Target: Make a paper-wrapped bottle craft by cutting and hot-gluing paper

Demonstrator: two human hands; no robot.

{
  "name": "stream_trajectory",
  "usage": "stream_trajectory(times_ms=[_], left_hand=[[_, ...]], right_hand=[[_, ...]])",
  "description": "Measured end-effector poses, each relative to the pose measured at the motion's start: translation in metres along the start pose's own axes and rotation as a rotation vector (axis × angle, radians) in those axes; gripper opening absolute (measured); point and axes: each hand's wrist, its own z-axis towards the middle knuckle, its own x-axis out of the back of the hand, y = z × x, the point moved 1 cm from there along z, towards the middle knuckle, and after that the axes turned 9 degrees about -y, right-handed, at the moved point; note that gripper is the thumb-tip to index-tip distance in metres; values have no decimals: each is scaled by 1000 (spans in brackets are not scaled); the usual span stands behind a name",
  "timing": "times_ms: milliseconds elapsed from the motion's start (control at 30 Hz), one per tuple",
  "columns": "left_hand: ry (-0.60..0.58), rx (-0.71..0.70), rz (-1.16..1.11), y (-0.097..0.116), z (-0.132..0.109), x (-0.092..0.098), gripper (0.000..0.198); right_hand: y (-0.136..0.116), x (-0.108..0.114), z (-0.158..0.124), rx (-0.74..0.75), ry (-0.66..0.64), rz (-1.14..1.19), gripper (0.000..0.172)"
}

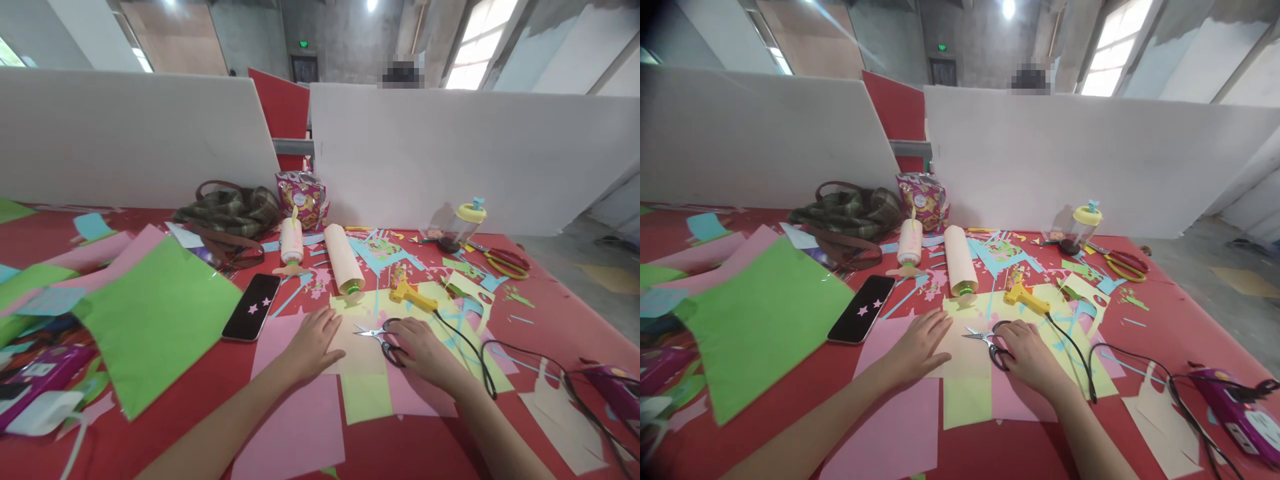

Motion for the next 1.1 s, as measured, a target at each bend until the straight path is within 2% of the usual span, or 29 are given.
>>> stream_trajectory(times_ms=[233, 533, 633, 733, 867, 967, 1100], left_hand=[[49, -44, -25, 2, -2, 0, 49], [-17, -43, -90, 1, -4, -6, 55], [22, -66, -134, 3, -5, -2, 49], [50, -98, -181, 6, -5, 3, 42], [86, -86, -255, 6, -5, 5, 42], [122, -53, -334, 5, -5, 3, 43], [158, -37, -417, 5, -3, 1, 19]], right_hand=[[-2, -8, 5, -2, 40, 53, 26], [-2, -11, 5, -10, 87, 123, 36], [-2, -12, 5, -20, 87, 130, 29], [1, -11, 5, 39, 110, 110, 22], [4, -5, 3, 104, 190, 103, 21], [6, -1, 1, 81, 290, 69, 16], [8, -1, -3, 7, 450, 48, 12]])
